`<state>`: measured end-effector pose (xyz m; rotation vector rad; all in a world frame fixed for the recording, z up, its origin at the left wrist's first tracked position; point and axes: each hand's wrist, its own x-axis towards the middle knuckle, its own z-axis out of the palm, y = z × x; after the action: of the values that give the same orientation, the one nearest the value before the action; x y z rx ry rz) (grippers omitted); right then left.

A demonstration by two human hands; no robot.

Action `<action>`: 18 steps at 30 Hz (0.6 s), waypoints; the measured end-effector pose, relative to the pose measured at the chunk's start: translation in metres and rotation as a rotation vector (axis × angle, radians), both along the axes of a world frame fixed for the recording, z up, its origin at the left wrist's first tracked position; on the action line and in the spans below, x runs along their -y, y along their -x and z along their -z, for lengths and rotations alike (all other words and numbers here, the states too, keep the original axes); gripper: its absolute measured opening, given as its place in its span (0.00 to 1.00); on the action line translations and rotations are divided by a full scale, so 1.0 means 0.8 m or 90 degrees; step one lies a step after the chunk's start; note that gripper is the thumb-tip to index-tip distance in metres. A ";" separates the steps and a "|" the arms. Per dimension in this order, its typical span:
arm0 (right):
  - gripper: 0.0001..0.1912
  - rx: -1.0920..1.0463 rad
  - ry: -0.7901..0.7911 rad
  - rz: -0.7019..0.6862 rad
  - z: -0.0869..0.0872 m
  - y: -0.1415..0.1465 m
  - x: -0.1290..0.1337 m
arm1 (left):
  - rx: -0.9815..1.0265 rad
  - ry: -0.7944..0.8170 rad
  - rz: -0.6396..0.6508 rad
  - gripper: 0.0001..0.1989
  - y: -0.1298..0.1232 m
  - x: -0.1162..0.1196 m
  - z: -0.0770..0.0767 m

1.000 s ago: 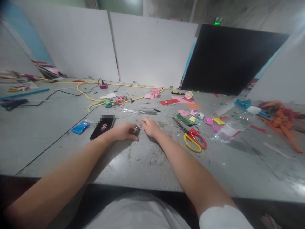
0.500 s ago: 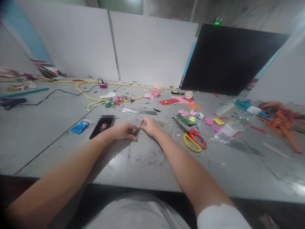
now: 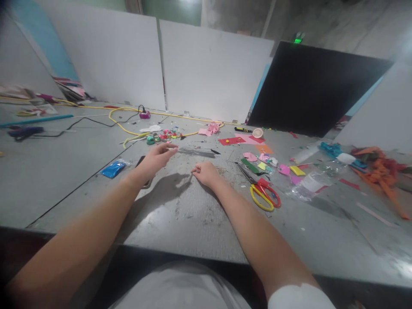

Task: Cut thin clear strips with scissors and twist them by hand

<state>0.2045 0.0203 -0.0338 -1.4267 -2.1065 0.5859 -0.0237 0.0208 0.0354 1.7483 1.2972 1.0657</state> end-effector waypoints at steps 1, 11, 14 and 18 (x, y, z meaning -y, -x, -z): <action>0.10 0.007 -0.001 -0.003 -0.001 0.001 -0.001 | 0.038 0.000 -0.035 0.22 0.000 -0.001 0.000; 0.15 -0.007 -0.007 -0.031 0.010 0.031 -0.009 | 0.404 0.029 -0.130 0.19 0.019 -0.018 -0.024; 0.12 0.015 -0.021 -0.034 0.011 0.060 -0.021 | 0.518 0.032 -0.190 0.20 0.041 -0.024 -0.041; 0.10 0.032 -0.033 -0.064 0.005 0.097 -0.041 | 0.658 0.000 -0.267 0.21 0.065 -0.028 -0.054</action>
<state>0.1270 0.0532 -0.0376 -1.3273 -2.2265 0.5347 -0.0758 0.0429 0.0782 0.6673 0.9535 1.8457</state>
